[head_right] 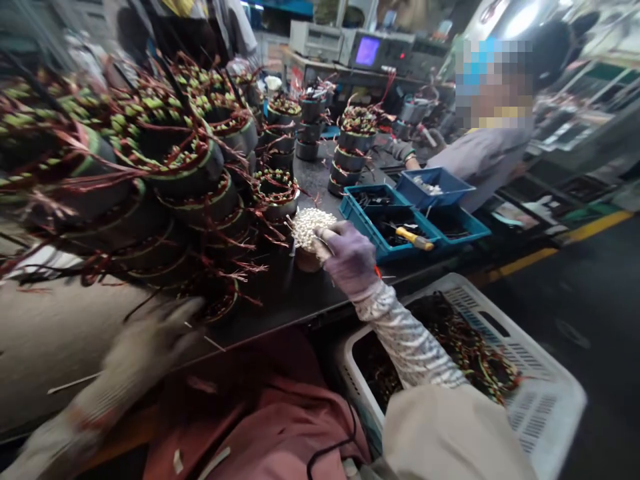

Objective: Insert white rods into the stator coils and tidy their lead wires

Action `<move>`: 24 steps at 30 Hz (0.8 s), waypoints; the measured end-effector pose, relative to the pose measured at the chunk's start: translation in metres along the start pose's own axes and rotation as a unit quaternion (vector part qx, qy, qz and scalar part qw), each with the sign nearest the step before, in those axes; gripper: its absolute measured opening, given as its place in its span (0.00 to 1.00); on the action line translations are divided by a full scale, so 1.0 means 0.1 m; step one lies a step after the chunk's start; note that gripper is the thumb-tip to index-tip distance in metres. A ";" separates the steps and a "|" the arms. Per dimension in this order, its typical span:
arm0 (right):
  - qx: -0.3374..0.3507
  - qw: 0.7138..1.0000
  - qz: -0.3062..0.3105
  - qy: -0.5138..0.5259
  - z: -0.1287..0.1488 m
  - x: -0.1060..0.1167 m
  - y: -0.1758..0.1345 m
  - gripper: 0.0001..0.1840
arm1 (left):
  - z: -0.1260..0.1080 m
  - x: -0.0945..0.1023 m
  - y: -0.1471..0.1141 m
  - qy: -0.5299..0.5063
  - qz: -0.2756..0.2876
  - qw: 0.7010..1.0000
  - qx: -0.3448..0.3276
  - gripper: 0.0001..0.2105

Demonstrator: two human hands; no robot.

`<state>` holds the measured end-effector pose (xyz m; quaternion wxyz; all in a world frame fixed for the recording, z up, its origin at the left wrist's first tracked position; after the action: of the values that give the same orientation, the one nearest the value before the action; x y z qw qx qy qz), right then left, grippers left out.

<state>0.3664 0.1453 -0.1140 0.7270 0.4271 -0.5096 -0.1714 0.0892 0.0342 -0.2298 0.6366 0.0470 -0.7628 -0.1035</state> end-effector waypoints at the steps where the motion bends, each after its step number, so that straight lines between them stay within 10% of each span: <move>1: 0.015 0.999 0.031 -0.016 0.07 -0.14 0.14 0.14 | -0.06 0.03 0.08 0.033 0.011 0.999 0.006 0.22; 8: 0.077 0.973 0.197 -0.097 0.35 -0.83 0.46 0.17 | -0.51 -0.04 0.08 0.053 0.069 0.996 -0.016 0.23; 17: 0.020 0.996 0.082 0.029 0.13 -0.53 0.44 0.13 | -0.25 0.14 -0.14 -0.190 0.064 0.980 -0.019 0.26; 24: 0.029 0.994 0.045 0.100 0.13 -0.53 0.38 0.08 | -0.51 0.17 0.18 0.058 0.134 0.989 -0.022 0.21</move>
<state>0.3252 0.1974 -0.1138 0.7687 0.4398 -0.4575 -0.0800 0.1375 0.0431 -0.2013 0.6889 -0.0636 -0.7214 -0.0316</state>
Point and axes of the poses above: each hand's wrist, its own y-axis towards the middle knuckle, its own x-axis out of the back of the hand, z = x × y, the point moved 8 cm from there along y, towards the middle knuckle, and after that the axes turned 13 degrees about -z, right-handed, at the moved point
